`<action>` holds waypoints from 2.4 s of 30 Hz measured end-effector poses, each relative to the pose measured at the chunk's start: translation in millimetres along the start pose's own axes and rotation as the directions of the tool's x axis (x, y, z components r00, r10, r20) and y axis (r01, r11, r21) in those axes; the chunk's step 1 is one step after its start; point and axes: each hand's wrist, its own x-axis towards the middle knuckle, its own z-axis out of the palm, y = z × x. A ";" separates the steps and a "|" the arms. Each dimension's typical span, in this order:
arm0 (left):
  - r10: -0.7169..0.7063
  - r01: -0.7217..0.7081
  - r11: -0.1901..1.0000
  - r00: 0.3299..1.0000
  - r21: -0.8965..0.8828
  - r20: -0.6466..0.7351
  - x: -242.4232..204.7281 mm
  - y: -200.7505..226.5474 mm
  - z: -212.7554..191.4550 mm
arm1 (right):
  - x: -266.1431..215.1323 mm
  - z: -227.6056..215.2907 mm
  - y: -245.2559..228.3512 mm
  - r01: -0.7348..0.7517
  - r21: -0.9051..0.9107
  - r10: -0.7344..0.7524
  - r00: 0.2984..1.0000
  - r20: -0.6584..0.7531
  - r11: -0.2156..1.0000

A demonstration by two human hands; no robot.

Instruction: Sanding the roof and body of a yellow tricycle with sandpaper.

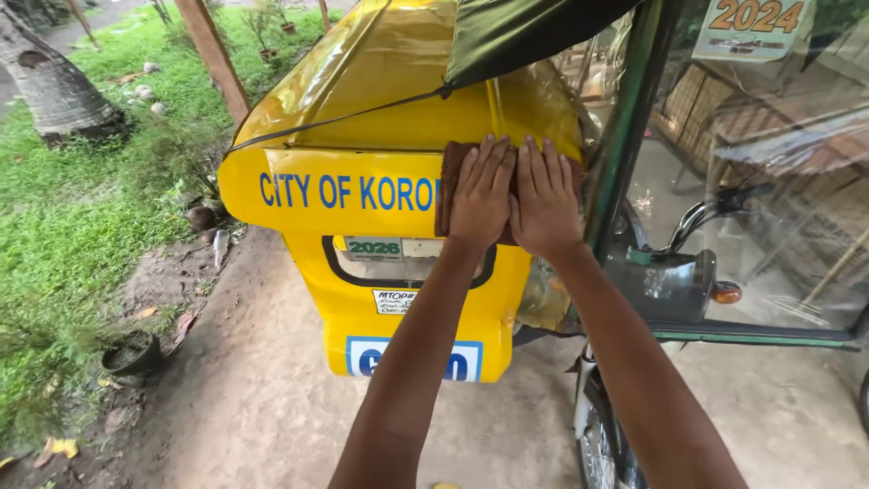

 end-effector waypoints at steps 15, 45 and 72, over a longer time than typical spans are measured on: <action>0.116 -0.119 0.993 0.985 0.013 0.131 -2.7 -83.6 -99.5 | 53.5 20.2 -95.6 0.011 -0.207 0.003 0.998 0.067 0.978; -0.087 0.073 0.978 0.994 0.196 0.065 -43.1 -181.7 -165.2 | 114.6 72.9 -199.4 0.142 -0.068 -0.141 0.990 0.013 0.988; 0.088 -0.099 0.994 0.973 0.042 0.213 4.0 -71.1 -91.5 | 45.7 18.6 -85.5 -0.037 -0.197 0.049 0.997 0.057 0.980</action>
